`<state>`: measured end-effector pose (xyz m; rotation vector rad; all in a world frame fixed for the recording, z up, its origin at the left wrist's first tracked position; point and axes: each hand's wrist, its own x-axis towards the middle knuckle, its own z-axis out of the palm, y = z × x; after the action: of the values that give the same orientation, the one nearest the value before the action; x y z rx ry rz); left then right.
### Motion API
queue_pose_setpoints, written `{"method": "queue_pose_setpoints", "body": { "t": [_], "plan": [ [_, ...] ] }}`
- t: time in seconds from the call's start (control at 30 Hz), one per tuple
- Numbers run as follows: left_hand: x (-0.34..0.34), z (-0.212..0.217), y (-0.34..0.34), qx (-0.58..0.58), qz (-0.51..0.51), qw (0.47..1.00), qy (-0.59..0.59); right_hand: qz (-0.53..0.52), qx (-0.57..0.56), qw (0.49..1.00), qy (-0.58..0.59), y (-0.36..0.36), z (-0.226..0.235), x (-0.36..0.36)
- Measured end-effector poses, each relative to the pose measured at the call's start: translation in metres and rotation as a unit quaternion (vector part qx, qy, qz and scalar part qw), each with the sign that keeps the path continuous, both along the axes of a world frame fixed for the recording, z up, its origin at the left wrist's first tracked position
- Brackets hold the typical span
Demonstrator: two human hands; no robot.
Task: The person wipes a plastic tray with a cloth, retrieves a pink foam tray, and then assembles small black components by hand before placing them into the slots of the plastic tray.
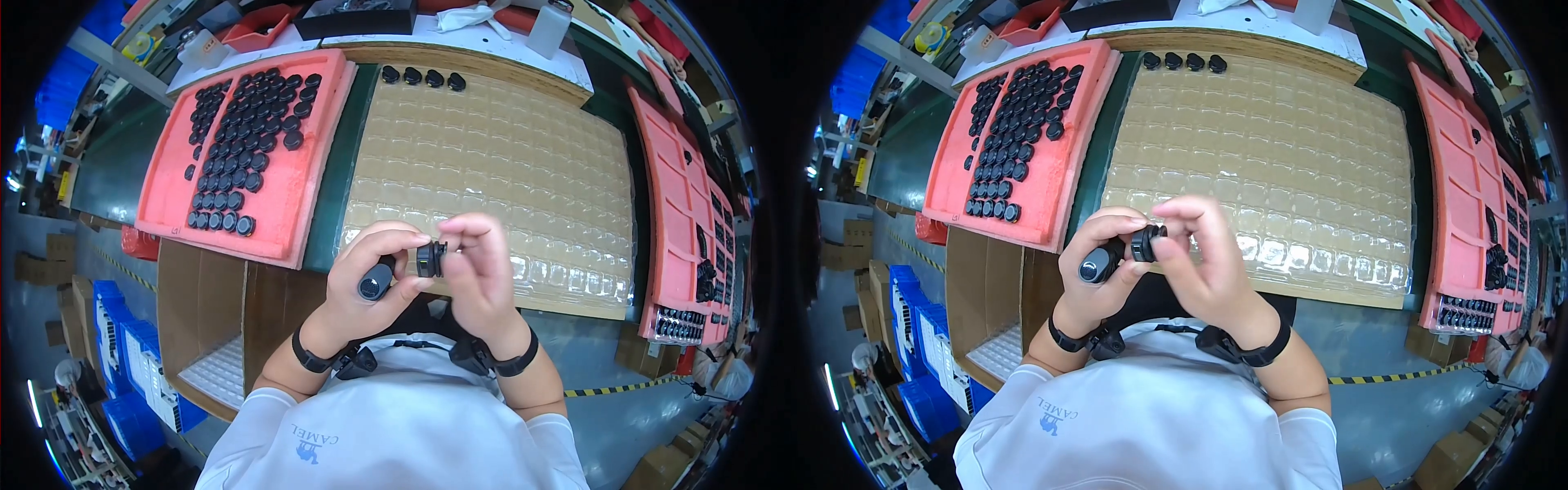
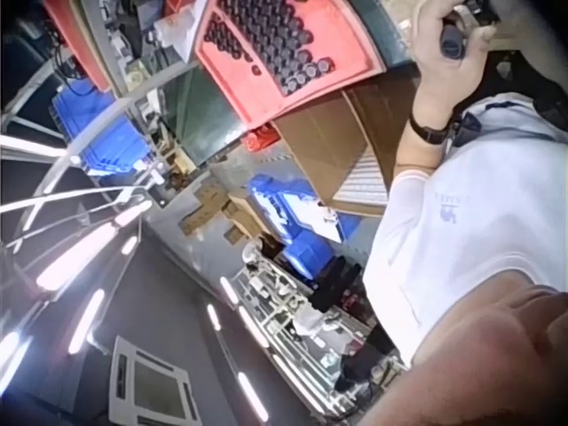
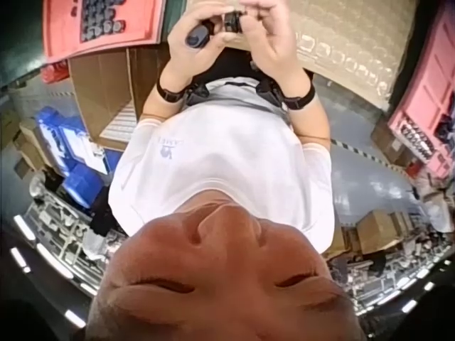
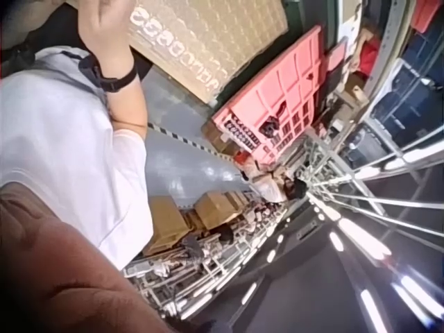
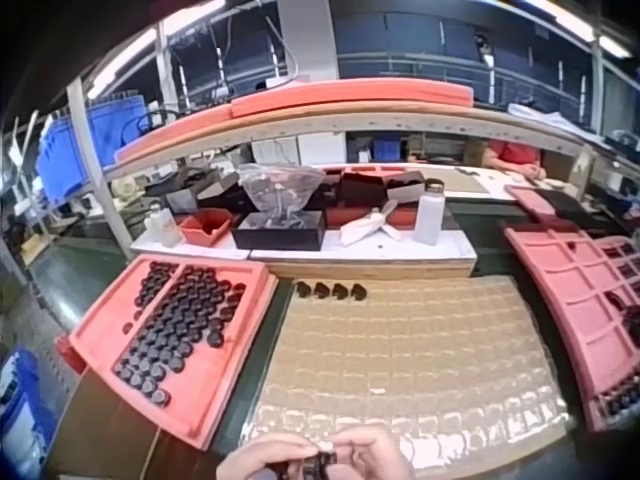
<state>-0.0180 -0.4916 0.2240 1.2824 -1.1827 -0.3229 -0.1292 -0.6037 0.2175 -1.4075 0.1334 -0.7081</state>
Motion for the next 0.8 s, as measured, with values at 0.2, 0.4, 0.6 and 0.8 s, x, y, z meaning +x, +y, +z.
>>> {"method": "queue_pose_setpoints", "body": {
  "t": [0.2,0.4,0.6,0.8],
  "plan": [
    [0.005,-0.001,0.001,-0.015,-0.011,1.0,0.015,0.071,0.21,0.975,-0.014,-0.008,0.004,-0.004],
    [0.004,0.002,0.004,-0.013,-0.002,1.0,0.016,0.036,-0.032,0.999,0.01,-0.007,0.005,-0.005],
    [0.001,0.001,0.006,0.016,-0.021,0.99,0.136,-0.005,-0.17,0.985,0.0,-0.01,0.012,-0.003],
    [0.003,-0.001,-0.001,0.012,-0.039,0.984,0.173,-0.017,-0.231,0.972,0.036,-0.015,0.021,-0.004]
  ]
}}
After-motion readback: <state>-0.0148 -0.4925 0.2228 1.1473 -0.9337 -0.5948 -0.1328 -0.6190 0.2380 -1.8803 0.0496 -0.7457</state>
